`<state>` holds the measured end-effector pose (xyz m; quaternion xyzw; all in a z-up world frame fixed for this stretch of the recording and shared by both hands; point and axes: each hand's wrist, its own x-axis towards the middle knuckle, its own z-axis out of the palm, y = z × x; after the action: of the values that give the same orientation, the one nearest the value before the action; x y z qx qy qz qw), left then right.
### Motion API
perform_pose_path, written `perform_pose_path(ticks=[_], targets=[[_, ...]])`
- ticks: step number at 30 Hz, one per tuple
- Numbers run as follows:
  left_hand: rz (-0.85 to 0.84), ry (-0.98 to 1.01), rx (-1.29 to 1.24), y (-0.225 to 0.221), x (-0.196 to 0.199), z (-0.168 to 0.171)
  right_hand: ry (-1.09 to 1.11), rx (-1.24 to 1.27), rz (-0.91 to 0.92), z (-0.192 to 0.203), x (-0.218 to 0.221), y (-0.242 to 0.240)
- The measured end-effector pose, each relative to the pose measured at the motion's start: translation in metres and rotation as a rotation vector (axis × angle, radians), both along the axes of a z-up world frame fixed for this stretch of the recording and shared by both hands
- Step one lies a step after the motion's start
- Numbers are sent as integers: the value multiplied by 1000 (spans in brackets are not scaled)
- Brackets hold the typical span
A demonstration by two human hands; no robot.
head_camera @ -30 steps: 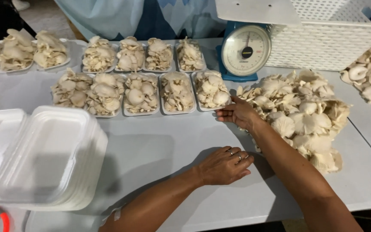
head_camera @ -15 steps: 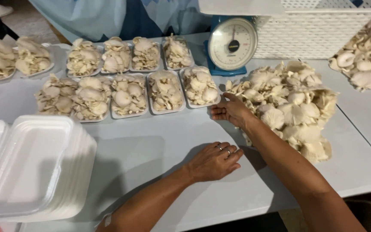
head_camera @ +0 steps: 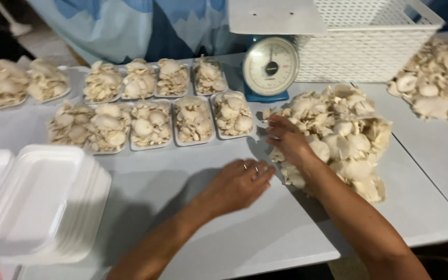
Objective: The person picks up oyster mushrooms from a pile on a table and places them into a small rectangular container.
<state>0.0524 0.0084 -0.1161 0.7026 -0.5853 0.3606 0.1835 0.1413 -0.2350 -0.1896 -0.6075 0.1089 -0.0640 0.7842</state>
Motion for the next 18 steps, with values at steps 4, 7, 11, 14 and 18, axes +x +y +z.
perform_pose_path(ticks=[4,7,11,14,18], targets=[[65,41,44,41,28,44,-79,52,-90,12,-7,-7],[536,488,154,95,15,111,-122,36,-59,31,-22,-15],[858,450,97,193,36,120,-171,87,-79,87,-73,-7],[1243,870,43,256,37,129,-93,99,-11,105,-92,-17],[1584,858,139,312,21,123,-187,24,23,91,-97,-39]])
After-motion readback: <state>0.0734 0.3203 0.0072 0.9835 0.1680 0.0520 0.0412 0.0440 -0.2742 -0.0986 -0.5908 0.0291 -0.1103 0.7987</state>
